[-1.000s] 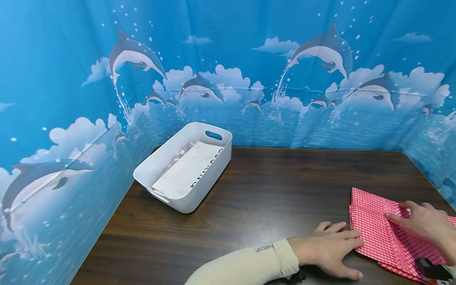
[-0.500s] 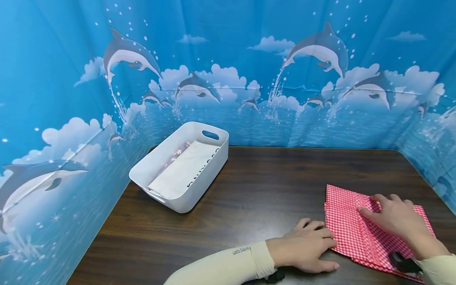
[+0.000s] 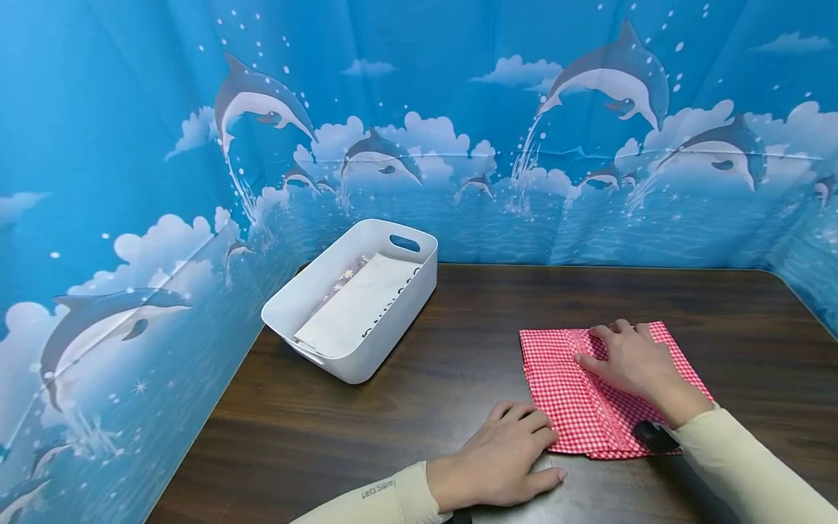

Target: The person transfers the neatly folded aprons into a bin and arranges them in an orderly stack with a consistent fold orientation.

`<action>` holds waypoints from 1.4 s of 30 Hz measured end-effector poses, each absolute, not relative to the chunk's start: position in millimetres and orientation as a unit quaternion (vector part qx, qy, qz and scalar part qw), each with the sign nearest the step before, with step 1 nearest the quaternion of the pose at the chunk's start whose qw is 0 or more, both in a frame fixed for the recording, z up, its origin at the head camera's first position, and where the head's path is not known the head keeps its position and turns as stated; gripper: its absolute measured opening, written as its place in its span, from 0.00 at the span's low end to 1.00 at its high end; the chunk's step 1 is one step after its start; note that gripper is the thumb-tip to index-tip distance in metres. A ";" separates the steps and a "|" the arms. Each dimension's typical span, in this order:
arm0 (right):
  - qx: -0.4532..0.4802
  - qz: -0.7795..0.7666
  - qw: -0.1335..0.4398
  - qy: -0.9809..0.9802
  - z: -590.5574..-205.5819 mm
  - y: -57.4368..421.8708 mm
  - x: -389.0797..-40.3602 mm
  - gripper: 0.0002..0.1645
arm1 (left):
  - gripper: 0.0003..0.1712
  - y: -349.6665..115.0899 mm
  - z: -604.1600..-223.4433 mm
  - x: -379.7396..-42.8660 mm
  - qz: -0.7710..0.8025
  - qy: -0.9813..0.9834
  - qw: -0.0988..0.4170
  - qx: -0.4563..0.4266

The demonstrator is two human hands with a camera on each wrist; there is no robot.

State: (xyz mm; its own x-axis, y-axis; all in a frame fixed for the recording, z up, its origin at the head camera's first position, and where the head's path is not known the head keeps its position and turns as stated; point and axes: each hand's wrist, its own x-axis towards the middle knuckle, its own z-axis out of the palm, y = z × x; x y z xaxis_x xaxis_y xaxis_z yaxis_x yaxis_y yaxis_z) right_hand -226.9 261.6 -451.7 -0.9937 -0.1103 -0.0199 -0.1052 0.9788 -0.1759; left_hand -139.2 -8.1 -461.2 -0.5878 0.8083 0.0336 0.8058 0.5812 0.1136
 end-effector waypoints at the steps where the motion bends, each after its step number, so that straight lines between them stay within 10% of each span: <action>1: -0.055 -0.088 0.014 0.995 -452.6 259.8 -227.6 0.45 | 0.19 -8.1 -461.3 -138.8 0.061 0.890 0.001 0.451; 16: -0.050 -0.088 0.009 0.995 -457.2 249.9 -223.5 0.45 | 0.26 1.8 -463.4 -133.5 0.027 0.902 -0.054 0.427; 31: 0.023 -0.094 0.084 0.992 -435.5 279.8 -207.8 0.52 | 0.26 0.5 -465.2 -149.8 0.037 0.913 0.047 0.405; 42: -0.120 -0.142 0.029 0.982 -450.7 279.1 -216.3 0.40 | 0.22 3.9 -448.3 -145.7 0.038 0.895 0.008 0.444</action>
State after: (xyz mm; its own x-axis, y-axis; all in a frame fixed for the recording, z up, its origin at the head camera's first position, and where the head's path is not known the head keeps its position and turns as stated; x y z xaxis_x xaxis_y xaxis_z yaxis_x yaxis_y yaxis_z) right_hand -216.3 279.1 -450.7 -0.9697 -0.2431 -0.0232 -0.2266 0.9309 -0.2866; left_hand -145.7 3.9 -448.3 -0.6050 0.7960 0.0199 0.7947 0.6022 0.0759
